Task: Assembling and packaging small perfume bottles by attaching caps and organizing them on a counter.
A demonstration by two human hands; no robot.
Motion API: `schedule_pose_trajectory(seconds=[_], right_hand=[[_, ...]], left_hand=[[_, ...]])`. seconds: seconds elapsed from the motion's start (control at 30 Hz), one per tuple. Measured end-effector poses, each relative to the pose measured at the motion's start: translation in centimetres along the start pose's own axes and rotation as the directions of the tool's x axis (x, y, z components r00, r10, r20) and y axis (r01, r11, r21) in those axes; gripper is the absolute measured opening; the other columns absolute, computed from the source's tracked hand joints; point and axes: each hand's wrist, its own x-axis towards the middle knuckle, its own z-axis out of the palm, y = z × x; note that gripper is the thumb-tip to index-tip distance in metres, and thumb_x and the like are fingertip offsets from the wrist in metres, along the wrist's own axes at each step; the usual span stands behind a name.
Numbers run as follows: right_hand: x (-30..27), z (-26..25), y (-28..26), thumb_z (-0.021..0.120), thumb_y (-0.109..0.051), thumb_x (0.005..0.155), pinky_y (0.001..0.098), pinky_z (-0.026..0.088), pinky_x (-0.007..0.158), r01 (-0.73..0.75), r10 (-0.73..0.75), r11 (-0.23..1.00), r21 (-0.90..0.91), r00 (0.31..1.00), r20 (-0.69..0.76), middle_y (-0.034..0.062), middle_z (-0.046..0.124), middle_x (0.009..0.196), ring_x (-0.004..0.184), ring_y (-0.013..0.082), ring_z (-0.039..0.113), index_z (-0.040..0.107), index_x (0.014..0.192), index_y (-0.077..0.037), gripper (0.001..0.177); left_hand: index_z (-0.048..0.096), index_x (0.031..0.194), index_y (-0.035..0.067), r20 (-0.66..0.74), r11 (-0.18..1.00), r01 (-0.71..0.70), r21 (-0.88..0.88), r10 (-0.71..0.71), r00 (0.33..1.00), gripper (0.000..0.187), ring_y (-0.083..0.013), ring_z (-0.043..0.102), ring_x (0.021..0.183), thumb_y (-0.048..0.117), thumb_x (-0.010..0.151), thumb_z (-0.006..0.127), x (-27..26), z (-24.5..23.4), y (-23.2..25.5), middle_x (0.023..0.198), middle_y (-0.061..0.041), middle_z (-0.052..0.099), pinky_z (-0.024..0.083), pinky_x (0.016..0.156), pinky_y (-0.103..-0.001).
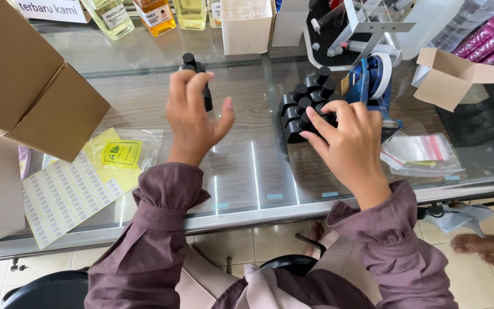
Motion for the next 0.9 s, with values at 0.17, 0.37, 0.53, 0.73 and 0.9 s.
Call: schedule_pose_trajectory(seconds=[0.17,0.37,0.53,0.73,0.9], right_hand=[[0.2,-0.1,-0.5,0.077,-0.038,0.098,0.0341,0.039,0.074,0.018,-0.014,0.999,0.034,0.994,-0.110,-0.0027,0.062,0.096,0.087,0.0169,0.057,0.077,0.102,-0.019,0.020],[0.8,0.0,-0.4,0.086,-0.031,0.087,0.0355,0.041,0.074,-0.016,0.026,0.950,0.313,0.999,-0.028,-0.0047,0.068,0.091,0.083,0.0193,0.061,0.071,0.101,-0.016,0.026],[4.1,-1.6,-0.9,0.084,-0.027,0.091,0.0348,0.042,0.071,-0.043,0.067,0.825,0.563,0.998,-0.022,-0.0021,0.070,0.090,0.074,0.0201,0.058,0.070,0.108,-0.013,0.026],[7.0,0.3,-0.7,0.068,-0.021,0.101,0.0303,0.045,0.055,-0.098,-0.032,0.612,0.785,0.988,0.148,0.0036,0.064,0.068,0.052,0.0194,0.055,0.069,0.099,-0.009,0.013],[5.6,2.2,-1.8,0.068,-0.028,0.100,0.0284,0.043,0.047,-0.210,-0.017,0.534,0.819,0.966,0.259,0.0043,0.056,0.055,0.045,0.0199,0.056,0.065,0.091,-0.010,0.020]], left_hand=[[0.066,0.108,0.010,0.110,0.967,-0.247,-0.069,0.254,0.961,0.039,-0.0261,0.058,0.074,0.044,0.089,0.062,-1.9,2.6,3.4,0.096,-0.008,0.053,0.050,0.065,-0.036],[0.062,0.105,0.005,0.347,0.925,-0.179,-0.335,0.298,0.889,0.060,-0.0256,0.056,0.075,0.060,0.086,0.073,-0.2,0.5,7.0,0.093,-0.008,0.051,0.051,0.062,-0.034],[0.067,0.108,0.006,0.567,0.709,0.387,-0.590,0.022,0.823,0.042,-0.0278,0.066,0.088,0.035,0.084,0.085,-0.9,0.8,6.6,0.102,-0.009,0.063,0.058,0.074,-0.037],[0.063,0.108,0.001,0.856,0.045,0.857,-0.514,-0.032,0.515,0.023,-0.0159,0.067,0.076,0.022,0.099,0.068,-0.9,0.2,6.2,0.086,-0.010,0.068,0.060,0.058,-0.031],[0.056,0.126,-0.003,0.889,-0.189,0.879,-0.438,0.051,0.455,0.036,-0.0291,0.074,0.064,0.021,0.099,0.060,-1.0,0.1,5.9,0.086,-0.021,0.069,0.057,0.041,-0.030]])
